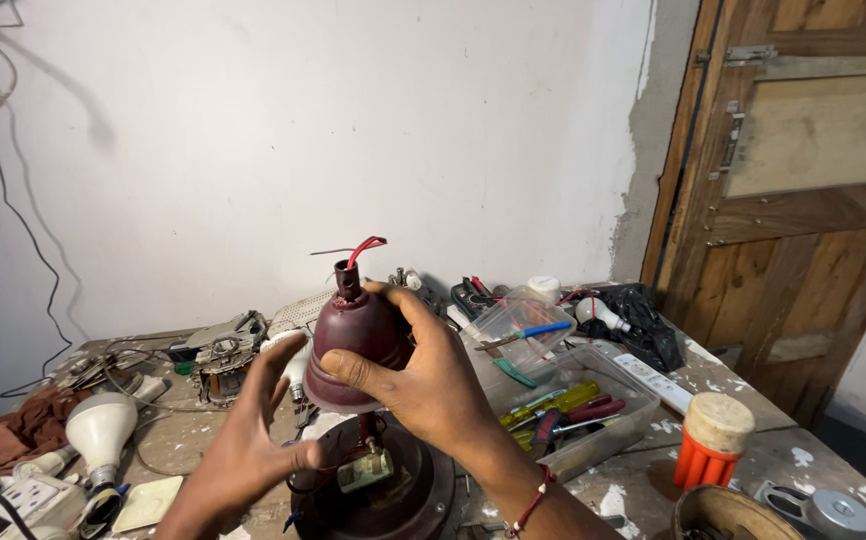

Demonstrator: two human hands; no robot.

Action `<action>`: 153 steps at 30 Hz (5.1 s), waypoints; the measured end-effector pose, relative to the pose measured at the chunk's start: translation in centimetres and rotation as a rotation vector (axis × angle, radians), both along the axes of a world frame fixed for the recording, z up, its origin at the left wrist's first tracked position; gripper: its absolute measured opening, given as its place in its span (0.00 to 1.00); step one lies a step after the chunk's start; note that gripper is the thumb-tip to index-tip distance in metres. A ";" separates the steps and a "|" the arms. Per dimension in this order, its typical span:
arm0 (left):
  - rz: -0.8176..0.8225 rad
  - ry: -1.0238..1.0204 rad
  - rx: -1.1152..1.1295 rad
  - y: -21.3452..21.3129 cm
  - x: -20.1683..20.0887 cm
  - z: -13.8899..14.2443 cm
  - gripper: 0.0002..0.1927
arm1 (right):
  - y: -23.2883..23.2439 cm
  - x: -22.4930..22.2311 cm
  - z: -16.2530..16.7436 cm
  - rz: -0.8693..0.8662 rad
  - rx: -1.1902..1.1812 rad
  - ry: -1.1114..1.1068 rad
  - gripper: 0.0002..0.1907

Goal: The person repairs a table lamp at a cluttered workbench. They use pliers on the lamp's socket wiring, remove the metal shade, thread the red wire through the lamp stem, and connect and secure the wiring and capacitor at the lamp base by hand.

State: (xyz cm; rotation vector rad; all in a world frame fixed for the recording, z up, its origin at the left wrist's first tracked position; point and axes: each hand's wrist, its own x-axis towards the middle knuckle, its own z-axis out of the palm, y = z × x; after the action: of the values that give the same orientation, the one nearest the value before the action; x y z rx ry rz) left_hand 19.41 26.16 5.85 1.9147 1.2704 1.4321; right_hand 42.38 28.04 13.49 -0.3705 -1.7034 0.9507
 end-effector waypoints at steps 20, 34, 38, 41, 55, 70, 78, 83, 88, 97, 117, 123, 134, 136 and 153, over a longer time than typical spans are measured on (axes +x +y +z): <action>-0.031 0.202 0.038 -1.2 -0.4 10.6 0.49 | 1.9 -0.4 0.2 -0.147 0.126 -0.411 0.53; 0.088 0.189 0.047 0.5 -0.6 9.4 0.49 | 0.6 -0.7 1.2 -0.479 0.510 -0.677 0.44; 0.111 0.183 0.017 1.2 0.6 8.8 0.50 | 0.7 -0.3 1.0 -0.566 0.694 -0.599 0.35; 0.078 0.144 0.044 1.5 1.0 8.4 0.47 | 0.6 0.2 1.0 -0.572 0.615 -0.584 0.23; 0.278 0.169 -0.075 1.5 3.3 8.8 0.35 | -0.2 0.7 0.5 -0.388 0.438 -0.707 0.49; 0.391 0.222 -0.051 -0.6 5.3 10.3 0.46 | -0.5 -1.2 0.1 -0.509 0.341 -0.585 0.52; 0.301 0.247 0.002 -0.8 4.8 10.1 0.50 | 0.1 -1.0 0.3 -0.406 0.219 -0.539 0.50; 0.186 0.210 0.021 0.5 3.5 9.1 0.56 | 1.5 -0.9 -0.1 -0.141 0.205 -0.361 0.42; 0.110 0.103 -0.096 1.4 2.1 8.0 0.55 | 2.6 -1.2 -0.9 -0.083 -0.018 -0.245 0.41; -0.232 0.273 -0.183 -0.2 0.0 8.2 0.71 | 1.6 -1.8 -1.1 -0.249 0.220 -0.220 0.39; 0.111 0.379 -0.244 -0.2 2.4 9.4 0.36 | 0.9 -2.0 -0.9 -0.317 0.248 -0.112 0.36; 0.057 0.315 -0.210 -0.3 2.0 9.3 0.50 | 1.4 -1.8 -0.9 -0.290 0.136 -0.069 0.37; -0.179 0.055 -0.025 -0.2 0.7 8.7 0.49 | 1.4 -1.7 -0.6 -0.130 -0.054 0.070 0.38; -0.178 0.024 -0.039 0.0 1.0 8.7 0.47 | 1.1 -2.0 -1.0 -0.176 0.054 0.049 0.38; -0.256 -0.094 0.016 1.8 0.2 7.1 0.52 | 1.2 -2.6 -0.9 -0.262 0.176 -0.098 0.36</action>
State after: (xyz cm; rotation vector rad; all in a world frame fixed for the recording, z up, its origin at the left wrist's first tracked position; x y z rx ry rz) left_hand 19.60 27.91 12.93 1.9159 0.9351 1.3847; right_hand 39.80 29.20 12.62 -0.5154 -1.7610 0.5963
